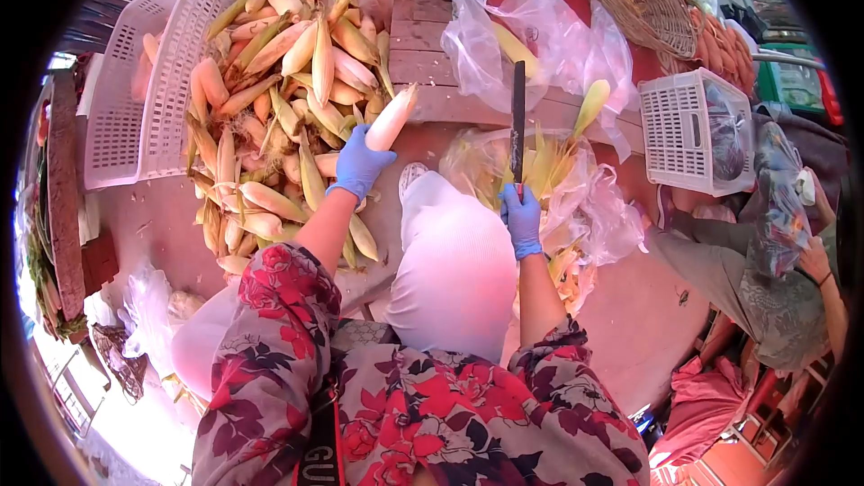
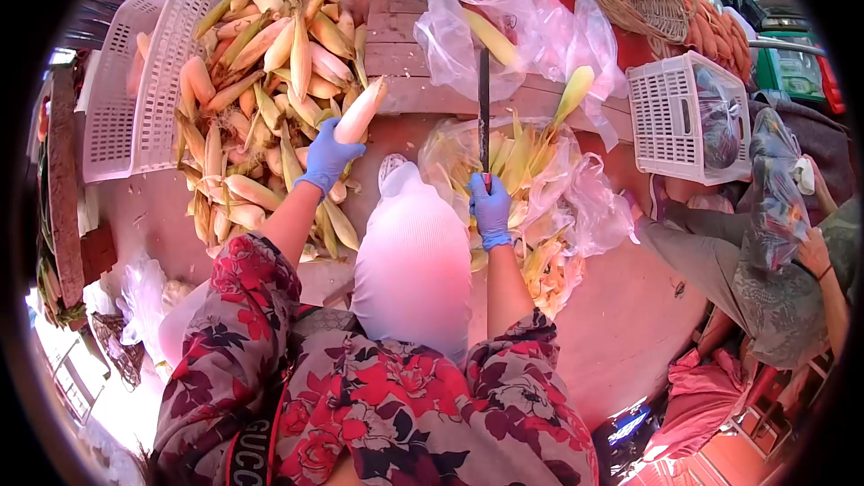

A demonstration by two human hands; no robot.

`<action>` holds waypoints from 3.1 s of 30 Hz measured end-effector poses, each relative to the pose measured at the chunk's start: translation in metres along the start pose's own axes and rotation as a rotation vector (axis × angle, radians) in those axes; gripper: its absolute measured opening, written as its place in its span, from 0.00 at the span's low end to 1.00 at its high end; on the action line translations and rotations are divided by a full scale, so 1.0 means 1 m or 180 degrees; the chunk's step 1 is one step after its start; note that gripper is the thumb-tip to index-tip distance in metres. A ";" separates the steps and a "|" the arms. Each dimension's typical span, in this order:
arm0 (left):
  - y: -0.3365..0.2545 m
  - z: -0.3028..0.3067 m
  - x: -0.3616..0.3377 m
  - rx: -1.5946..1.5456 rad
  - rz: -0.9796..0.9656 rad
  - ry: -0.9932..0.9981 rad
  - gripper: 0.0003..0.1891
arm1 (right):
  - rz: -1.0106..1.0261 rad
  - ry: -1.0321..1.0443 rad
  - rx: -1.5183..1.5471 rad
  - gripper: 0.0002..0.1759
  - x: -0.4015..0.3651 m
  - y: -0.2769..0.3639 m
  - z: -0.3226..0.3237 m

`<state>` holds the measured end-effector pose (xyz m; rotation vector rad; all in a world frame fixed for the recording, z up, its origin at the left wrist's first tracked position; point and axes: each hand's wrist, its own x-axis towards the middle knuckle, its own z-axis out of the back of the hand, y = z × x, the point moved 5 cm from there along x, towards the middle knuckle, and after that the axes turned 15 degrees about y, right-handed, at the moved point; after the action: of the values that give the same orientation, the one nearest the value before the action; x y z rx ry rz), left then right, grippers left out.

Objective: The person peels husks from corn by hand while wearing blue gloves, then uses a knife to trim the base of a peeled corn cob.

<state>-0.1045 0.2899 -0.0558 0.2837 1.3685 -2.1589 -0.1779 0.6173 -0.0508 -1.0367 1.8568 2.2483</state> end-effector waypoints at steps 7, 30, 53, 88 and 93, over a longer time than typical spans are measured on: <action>0.003 -0.016 0.085 0.1022 -0.0190 -0.0105 0.33 | 0.0032 0.0669 -0.0692 0.14 0.108 0.038 -0.058; 0.024 -0.033 0.111 0.2114 -0.0083 -0.0334 0.25 | 0.0196 0.0618 -0.2595 0.22 0.187 -0.006 -0.108; -0.018 0.011 0.069 -0.3698 -0.0519 0.1842 0.41 | 0.0829 -0.0344 -0.3813 0.14 0.206 0.032 -0.119; 0.041 -0.013 0.093 -0.3276 0.1218 0.1760 0.22 | 0.0839 0.0118 -0.3536 0.27 0.211 0.006 -0.095; 0.072 -0.037 0.114 -0.4104 0.1460 0.1195 0.19 | -0.0207 0.1042 -0.1006 0.20 0.158 0.038 -0.096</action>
<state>-0.1621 0.2604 -0.1796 0.4137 2.2980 -0.5977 -0.2728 0.4632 -0.1050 -1.5724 1.5598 2.5120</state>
